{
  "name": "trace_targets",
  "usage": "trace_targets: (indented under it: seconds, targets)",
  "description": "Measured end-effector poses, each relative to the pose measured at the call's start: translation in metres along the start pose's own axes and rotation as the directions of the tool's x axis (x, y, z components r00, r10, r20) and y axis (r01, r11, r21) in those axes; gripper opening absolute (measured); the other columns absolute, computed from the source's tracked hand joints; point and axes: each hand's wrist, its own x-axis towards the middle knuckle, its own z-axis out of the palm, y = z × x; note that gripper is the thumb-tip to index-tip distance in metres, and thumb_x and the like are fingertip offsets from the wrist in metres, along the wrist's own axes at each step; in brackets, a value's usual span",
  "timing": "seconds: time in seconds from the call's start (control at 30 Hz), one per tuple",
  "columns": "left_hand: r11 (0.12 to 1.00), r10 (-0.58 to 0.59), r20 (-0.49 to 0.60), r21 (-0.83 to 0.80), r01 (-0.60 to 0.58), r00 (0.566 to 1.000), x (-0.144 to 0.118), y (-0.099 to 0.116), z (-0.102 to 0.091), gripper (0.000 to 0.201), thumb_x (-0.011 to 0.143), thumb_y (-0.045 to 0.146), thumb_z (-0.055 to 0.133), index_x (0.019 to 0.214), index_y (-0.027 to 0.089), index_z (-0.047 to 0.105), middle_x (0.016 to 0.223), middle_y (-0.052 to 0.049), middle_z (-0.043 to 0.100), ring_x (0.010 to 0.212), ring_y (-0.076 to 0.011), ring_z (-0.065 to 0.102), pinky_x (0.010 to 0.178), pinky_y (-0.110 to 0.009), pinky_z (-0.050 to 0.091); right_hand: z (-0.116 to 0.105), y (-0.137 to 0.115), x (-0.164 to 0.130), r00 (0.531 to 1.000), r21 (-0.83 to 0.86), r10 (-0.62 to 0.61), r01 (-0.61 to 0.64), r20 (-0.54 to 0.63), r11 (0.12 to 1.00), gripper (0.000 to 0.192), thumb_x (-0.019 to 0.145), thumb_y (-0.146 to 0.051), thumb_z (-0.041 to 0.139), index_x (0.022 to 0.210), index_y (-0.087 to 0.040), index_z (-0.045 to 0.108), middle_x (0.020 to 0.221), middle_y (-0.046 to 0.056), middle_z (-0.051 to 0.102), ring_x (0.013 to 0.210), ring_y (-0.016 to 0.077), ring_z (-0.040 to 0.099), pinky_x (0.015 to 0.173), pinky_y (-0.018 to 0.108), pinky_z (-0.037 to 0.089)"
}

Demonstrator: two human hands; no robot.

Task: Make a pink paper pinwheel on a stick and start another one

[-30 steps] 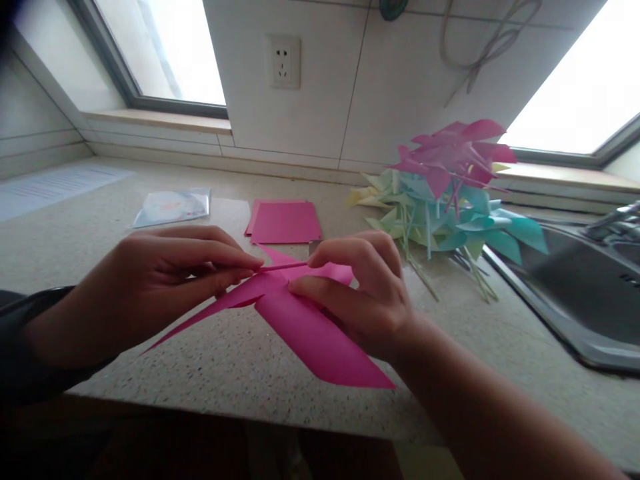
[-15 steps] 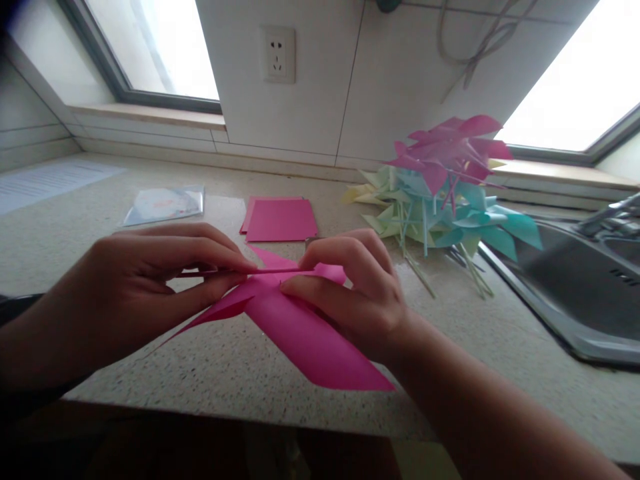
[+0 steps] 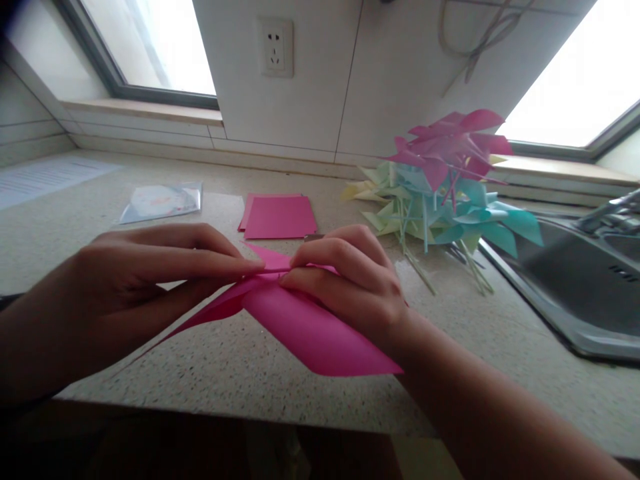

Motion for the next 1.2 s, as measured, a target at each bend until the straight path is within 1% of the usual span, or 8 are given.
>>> trace_targets:
  seconds: [0.13, 0.23, 0.5, 0.7, 0.8, 0.9, 1.07, 1.2]
  targets:
    - [0.998, 0.01, 0.023, 0.054, -0.011, 1.0, -0.0002, -0.0002, -0.0003, 0.038, 0.094, 0.026, 0.065, 0.127, 0.042, 0.069, 0.109, -0.003, 0.074, 0.095, -0.0215, 0.066, 0.08, -0.027, 0.052, 0.0017, 0.001, 0.0004, 1.0, 0.038, -0.002, 0.002, -0.008, 0.999, 0.013, 0.094, -0.019, 0.064, 0.101, -0.024, 0.074, 0.097, 0.004, 0.073, 0.089, 0.0214, 0.066, 0.078, 0.038, 0.056]
    - [0.998, -0.014, 0.027, 0.063, 0.012, 1.0, 0.0008, -0.0004, 0.0005, 0.033, 0.095, 0.027, 0.061, 0.123, 0.041, 0.072, 0.104, -0.003, 0.075, 0.09, -0.0212, 0.066, 0.074, -0.026, 0.051, 0.003, 0.0015, -0.0002, 1.0, 0.055, -0.008, 0.009, -0.014, 0.998, 0.011, 0.095, -0.02, 0.064, 0.1, -0.022, 0.074, 0.098, 0.004, 0.072, 0.089, 0.0212, 0.066, 0.078, 0.038, 0.055]
    - [0.997, -0.04, 0.024, 0.062, 0.038, 0.999, 0.0028, -0.001, 0.0017, 0.032, 0.096, 0.031, 0.059, 0.123, 0.041, 0.072, 0.096, -0.003, 0.074, 0.083, -0.0199, 0.064, 0.068, -0.025, 0.048, -0.0015, 0.0023, -0.0013, 0.998, 0.018, 0.034, -0.035, 0.057, 0.999, 0.018, 0.097, -0.024, 0.059, 0.108, -0.031, 0.071, 0.102, 0.002, 0.071, 0.091, 0.0225, 0.067, 0.08, 0.039, 0.056]
    - [0.997, -0.043, 0.009, 0.07, 0.042, 0.999, 0.0006, -0.0014, 0.001, 0.029, 0.095, 0.031, 0.061, 0.119, 0.04, 0.074, 0.098, -0.003, 0.073, 0.085, -0.0201, 0.064, 0.068, -0.025, 0.048, 0.0018, 0.0056, -0.0033, 1.0, 0.026, -0.018, 0.017, 0.021, 1.0, 0.016, 0.095, -0.023, 0.062, 0.106, -0.027, 0.073, 0.102, 0.004, 0.069, 0.09, 0.0233, 0.066, 0.078, 0.04, 0.055]
    - [0.996, -0.034, 0.001, 0.081, 0.034, 0.999, -0.0004, -0.0012, 0.0013, 0.029, 0.094, 0.03, 0.063, 0.119, 0.04, 0.075, 0.097, -0.003, 0.073, 0.086, -0.0204, 0.064, 0.069, -0.025, 0.049, 0.0035, 0.0037, -0.0041, 1.0, 0.025, 0.021, -0.021, -0.004, 0.999, 0.016, 0.095, -0.02, 0.062, 0.103, -0.028, 0.074, 0.101, 0.005, 0.066, 0.088, 0.0228, 0.065, 0.077, 0.039, 0.054]
    - [0.996, -0.031, -0.001, 0.083, 0.031, 1.0, -0.0006, -0.0009, 0.0018, 0.029, 0.094, 0.03, 0.064, 0.119, 0.04, 0.074, 0.098, -0.003, 0.074, 0.086, -0.0202, 0.065, 0.069, -0.025, 0.05, 0.0033, 0.0017, -0.004, 0.998, 0.025, 0.057, -0.057, 0.006, 0.998, 0.019, 0.095, -0.018, 0.061, 0.104, -0.03, 0.074, 0.1, 0.004, 0.066, 0.088, 0.0234, 0.065, 0.077, 0.04, 0.054]
    - [0.995, -0.004, 0.005, 0.096, 0.003, 1.0, 0.0004, 0.0002, 0.001, 0.025, 0.096, 0.032, 0.061, 0.115, 0.038, 0.076, 0.101, -0.002, 0.075, 0.089, -0.0201, 0.066, 0.07, -0.025, 0.051, 0.0019, 0.0024, -0.0023, 1.0, 0.068, 0.01, -0.011, 0.018, 0.998, 0.016, 0.096, -0.021, 0.061, 0.105, -0.024, 0.074, 0.099, 0.006, 0.07, 0.09, 0.0233, 0.066, 0.079, 0.04, 0.056]
    - [0.995, 0.019, 0.043, 0.1, -0.023, 0.999, 0.0019, 0.0026, -0.0018, 0.025, 0.097, 0.028, 0.06, 0.115, 0.036, 0.076, 0.103, -0.002, 0.076, 0.091, -0.0191, 0.067, 0.074, -0.025, 0.052, 0.001, 0.003, -0.0014, 0.999, 0.1, 0.015, -0.018, 0.033, 0.995, 0.017, 0.098, -0.02, 0.059, 0.106, -0.024, 0.073, 0.101, 0.005, 0.074, 0.092, 0.0224, 0.067, 0.08, 0.039, 0.056]
